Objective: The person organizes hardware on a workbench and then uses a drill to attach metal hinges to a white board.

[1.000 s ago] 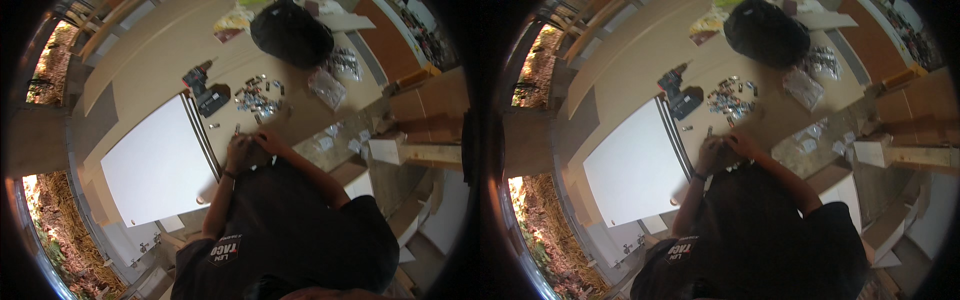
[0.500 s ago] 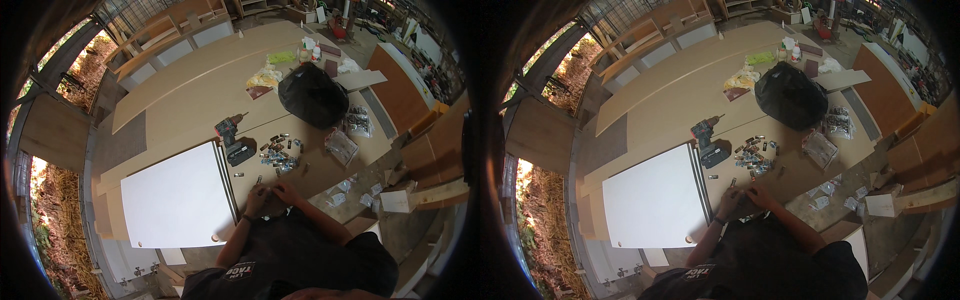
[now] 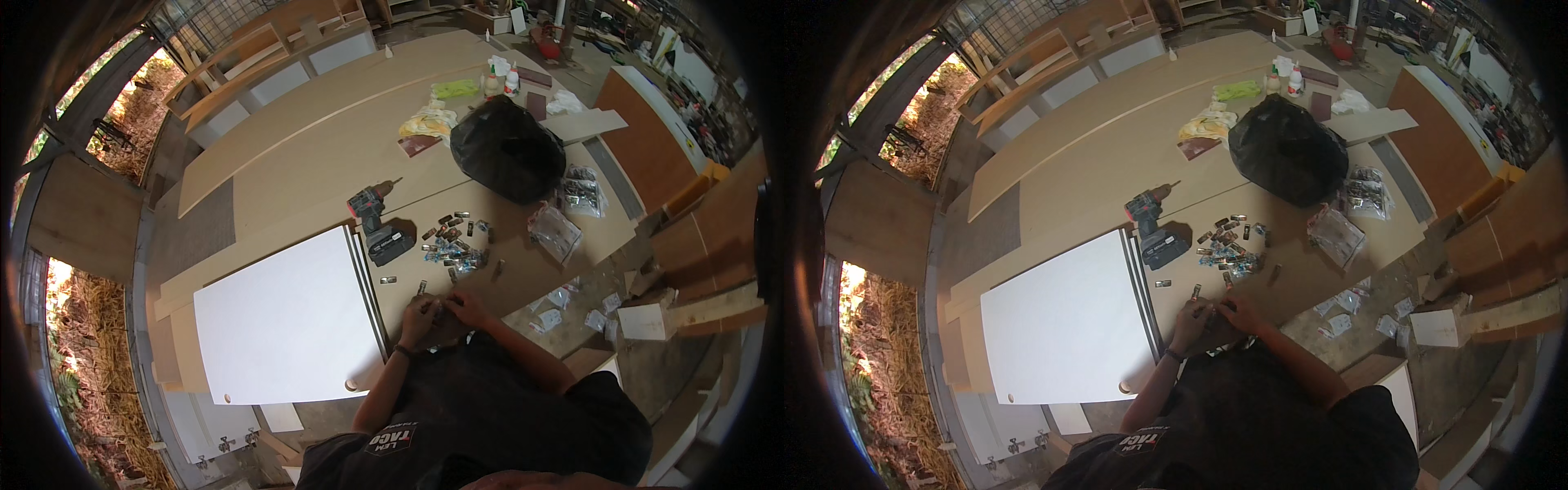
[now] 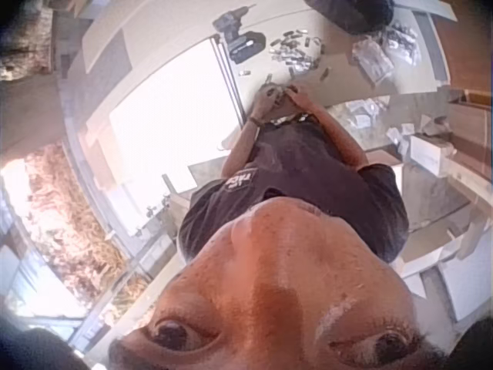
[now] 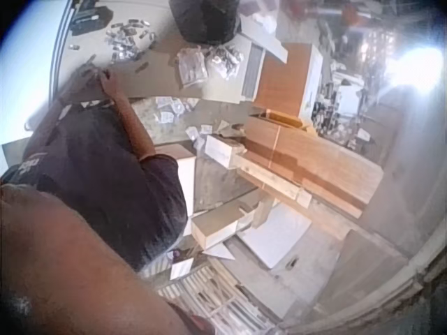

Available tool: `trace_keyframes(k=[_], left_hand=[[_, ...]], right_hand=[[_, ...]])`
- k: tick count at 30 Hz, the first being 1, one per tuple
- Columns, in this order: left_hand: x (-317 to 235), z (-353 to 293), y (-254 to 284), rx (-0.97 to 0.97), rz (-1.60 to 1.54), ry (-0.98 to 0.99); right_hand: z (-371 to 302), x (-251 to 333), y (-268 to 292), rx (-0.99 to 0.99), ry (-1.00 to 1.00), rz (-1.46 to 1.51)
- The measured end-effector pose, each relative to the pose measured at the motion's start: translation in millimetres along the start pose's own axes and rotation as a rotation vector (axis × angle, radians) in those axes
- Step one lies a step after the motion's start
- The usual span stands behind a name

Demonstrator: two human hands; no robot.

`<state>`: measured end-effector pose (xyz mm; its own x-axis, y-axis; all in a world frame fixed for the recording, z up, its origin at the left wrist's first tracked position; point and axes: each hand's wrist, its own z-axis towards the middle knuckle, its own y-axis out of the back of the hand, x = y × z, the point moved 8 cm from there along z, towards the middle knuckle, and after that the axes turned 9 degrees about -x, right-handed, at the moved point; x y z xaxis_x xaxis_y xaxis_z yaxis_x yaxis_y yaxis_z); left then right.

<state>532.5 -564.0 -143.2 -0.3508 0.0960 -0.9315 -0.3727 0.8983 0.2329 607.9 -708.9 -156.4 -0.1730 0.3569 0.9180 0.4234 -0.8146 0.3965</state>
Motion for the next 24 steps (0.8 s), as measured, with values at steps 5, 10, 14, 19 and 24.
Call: trace_keyframes(k=[5,10,14,19,24], left_hand=[[6,5,3,-0.033,0.036,-0.171],[-10,-1,2,-0.011,0.035,-0.159],[-7,-2,4,-0.015,-0.02,-0.136],[-1,-1,2,-0.001,0.011,-0.105],[-1,1,5,-0.058,0.045,-0.264]], right_hand=[[0,3,-2,0.024,0.002,-0.033],[3,-6,-4,0.067,-0.037,-0.014],[3,1,-4,0.053,0.001,-0.025],[2,-11,-6,0.046,-0.018,-0.047],[1,-5,-6,0.034,-0.02,-0.034]])
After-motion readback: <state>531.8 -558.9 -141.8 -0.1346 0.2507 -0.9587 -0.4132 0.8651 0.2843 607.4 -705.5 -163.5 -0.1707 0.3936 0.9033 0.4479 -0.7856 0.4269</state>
